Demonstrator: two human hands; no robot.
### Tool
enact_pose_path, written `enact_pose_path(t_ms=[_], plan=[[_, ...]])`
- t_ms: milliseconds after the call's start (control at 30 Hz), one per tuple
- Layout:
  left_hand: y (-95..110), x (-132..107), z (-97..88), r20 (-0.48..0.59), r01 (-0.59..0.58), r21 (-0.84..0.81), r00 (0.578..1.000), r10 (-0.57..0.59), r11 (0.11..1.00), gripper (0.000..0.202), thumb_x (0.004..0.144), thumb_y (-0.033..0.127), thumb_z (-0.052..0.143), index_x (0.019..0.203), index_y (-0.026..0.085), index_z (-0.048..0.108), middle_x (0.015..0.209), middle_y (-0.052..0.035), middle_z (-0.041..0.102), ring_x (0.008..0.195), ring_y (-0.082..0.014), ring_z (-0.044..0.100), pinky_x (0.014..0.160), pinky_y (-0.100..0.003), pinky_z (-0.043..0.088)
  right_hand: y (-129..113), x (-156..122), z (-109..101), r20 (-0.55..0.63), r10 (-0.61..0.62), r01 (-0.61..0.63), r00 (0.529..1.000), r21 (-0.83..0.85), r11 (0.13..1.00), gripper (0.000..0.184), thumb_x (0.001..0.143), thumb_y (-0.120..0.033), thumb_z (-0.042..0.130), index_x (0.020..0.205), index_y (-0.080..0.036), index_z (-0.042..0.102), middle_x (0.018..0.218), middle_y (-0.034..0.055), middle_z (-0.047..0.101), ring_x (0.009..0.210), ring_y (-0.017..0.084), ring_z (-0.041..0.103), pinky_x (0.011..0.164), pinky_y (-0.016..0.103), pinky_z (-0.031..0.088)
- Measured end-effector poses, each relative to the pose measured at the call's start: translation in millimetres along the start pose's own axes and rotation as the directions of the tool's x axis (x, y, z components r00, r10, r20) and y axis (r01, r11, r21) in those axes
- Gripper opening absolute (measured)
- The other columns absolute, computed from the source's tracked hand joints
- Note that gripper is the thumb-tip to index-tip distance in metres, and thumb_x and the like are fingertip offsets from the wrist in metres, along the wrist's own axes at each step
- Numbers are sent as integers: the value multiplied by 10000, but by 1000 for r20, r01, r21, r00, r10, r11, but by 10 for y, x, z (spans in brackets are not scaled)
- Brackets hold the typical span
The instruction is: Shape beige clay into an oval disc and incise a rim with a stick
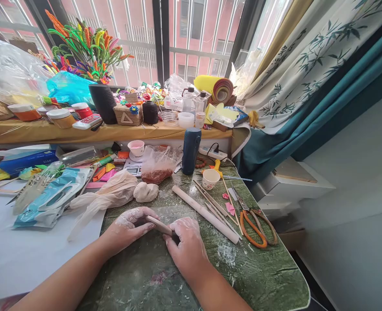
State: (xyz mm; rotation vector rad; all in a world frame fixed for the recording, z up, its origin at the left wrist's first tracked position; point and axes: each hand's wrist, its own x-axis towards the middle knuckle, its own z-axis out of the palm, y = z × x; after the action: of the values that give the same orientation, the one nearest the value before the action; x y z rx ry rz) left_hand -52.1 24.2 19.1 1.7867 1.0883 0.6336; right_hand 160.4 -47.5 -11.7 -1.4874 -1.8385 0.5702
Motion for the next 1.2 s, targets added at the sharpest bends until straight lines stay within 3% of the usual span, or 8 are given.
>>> enact_pose_path(t_ms=[300, 500, 733, 1100, 1200], plan=[[-15, -12, 26, -16, -15, 16, 1000, 15, 1000, 200, 823, 275, 695, 1006, 235, 764, 1001, -32, 788, 965, -248, 706, 890, -321, 533, -10, -35, -24, -36, -68, 66, 997, -52, 996, 102, 906, -174, 608, 897, -249, 677, 904, 26, 718, 893, 238, 614, 848, 387, 440], [-10, -7, 25, -10, -11, 50, 1000, 11, 999, 229, 829, 268, 688, 1048, 243, 750, 1009, -22, 788, 947, -239, 711, 865, -307, 534, -12, -22, -3, -60, -51, 47, 997, -68, 997, 80, 887, -166, 608, 879, -241, 635, 881, 21, 701, 860, 234, 607, 824, 374, 429], [-6, -8, 17, 32, -26, 90, 999, 23, 996, 203, 862, 278, 669, 1044, 246, 755, 1031, -25, 785, 983, -245, 705, 892, -315, 519, 32, -2, 36, 19, -31, 33, 999, -116, 993, 53, 883, -201, 656, 854, -238, 631, 891, 30, 687, 895, 249, 596, 840, 386, 424], [-48, -5, 12, 23, -23, 69, 1000, 21, 997, 214, 894, 298, 634, 1076, 234, 726, 1059, -33, 773, 1020, -246, 694, 945, -338, 509, 29, -34, 16, -69, -90, 87, 994, -50, 995, 89, 897, -153, 620, 864, -235, 626, 855, 18, 681, 836, 229, 582, 800, 362, 443], [-28, -10, 10, 30, -16, 74, 999, 14, 997, 250, 881, 304, 645, 1111, 238, 718, 1090, -32, 770, 1023, -242, 695, 938, -330, 509, 16, -44, -2, -100, -106, 110, 989, 33, 993, 103, 922, -164, 591, 963, -240, 647, 927, 29, 700, 895, 235, 603, 843, 367, 462]])
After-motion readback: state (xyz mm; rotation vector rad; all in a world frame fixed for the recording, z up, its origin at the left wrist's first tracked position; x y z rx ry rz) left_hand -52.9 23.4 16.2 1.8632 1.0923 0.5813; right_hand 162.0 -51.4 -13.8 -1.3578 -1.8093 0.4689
